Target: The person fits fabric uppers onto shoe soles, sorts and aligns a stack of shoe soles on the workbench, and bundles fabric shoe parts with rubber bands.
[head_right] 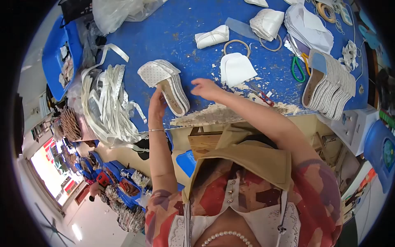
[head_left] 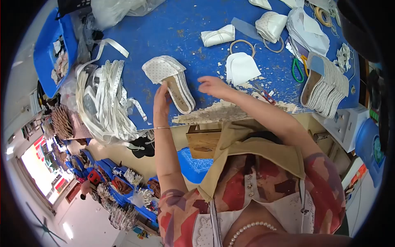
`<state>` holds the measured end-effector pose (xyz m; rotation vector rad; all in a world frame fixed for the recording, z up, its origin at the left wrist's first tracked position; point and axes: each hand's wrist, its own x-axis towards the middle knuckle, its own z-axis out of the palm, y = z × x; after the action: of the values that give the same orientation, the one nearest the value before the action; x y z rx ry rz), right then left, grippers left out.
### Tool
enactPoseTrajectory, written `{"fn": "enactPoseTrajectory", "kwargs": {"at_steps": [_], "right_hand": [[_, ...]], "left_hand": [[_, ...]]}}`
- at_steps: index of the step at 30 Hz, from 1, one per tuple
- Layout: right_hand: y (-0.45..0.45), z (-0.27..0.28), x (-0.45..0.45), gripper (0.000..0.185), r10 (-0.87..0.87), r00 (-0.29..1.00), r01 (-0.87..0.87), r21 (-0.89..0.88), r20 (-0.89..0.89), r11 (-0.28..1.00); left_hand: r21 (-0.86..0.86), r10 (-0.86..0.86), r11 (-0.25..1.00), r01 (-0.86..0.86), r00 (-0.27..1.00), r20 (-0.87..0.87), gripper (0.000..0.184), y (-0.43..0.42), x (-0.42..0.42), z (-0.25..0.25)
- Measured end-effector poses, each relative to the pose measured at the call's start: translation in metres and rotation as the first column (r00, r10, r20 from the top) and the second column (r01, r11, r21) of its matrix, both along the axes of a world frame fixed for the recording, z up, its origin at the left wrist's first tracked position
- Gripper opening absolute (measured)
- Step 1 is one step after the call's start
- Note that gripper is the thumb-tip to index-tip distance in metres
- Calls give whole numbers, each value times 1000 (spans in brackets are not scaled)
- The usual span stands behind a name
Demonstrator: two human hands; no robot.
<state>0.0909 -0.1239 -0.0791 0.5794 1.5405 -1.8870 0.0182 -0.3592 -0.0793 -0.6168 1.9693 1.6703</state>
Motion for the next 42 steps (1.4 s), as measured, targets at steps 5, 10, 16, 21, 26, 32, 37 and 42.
{"fn": "enactPoseTrajectory", "kwargs": {"at_steps": [5,10,16,21,26,32,37,42], "right_hand": [[-49,-40,-37,54,14,998,8,-330,65,944],[-37,6,-7,56,-7,996,-2,-99,-84,995],[47,82,90,62,-254,896,329,160,-364,931],[133,64,168,58,-415,856,515,436,-308,738],[189,57,203,63,-511,833,531,570,-213,627],[223,38,216,28,-666,693,695,497,-274,519],[229,45,211,53,-570,803,513,685,-172,517],[235,30,215,54,-607,772,578,606,-190,546]], "left_hand": [[208,-38,978,-3,980,193,53,-4,-17,-12],[505,-14,859,-85,982,188,53,23,21,24],[786,-314,612,85,939,143,48,128,69,51],[759,-464,644,95,837,289,42,254,115,3],[900,-695,416,130,684,222,40,343,133,-47],[873,-734,401,277,668,125,38,391,141,-60],[870,-704,431,240,692,159,36,386,143,-57],[844,-657,486,227,732,181,34,387,151,-61]]}}
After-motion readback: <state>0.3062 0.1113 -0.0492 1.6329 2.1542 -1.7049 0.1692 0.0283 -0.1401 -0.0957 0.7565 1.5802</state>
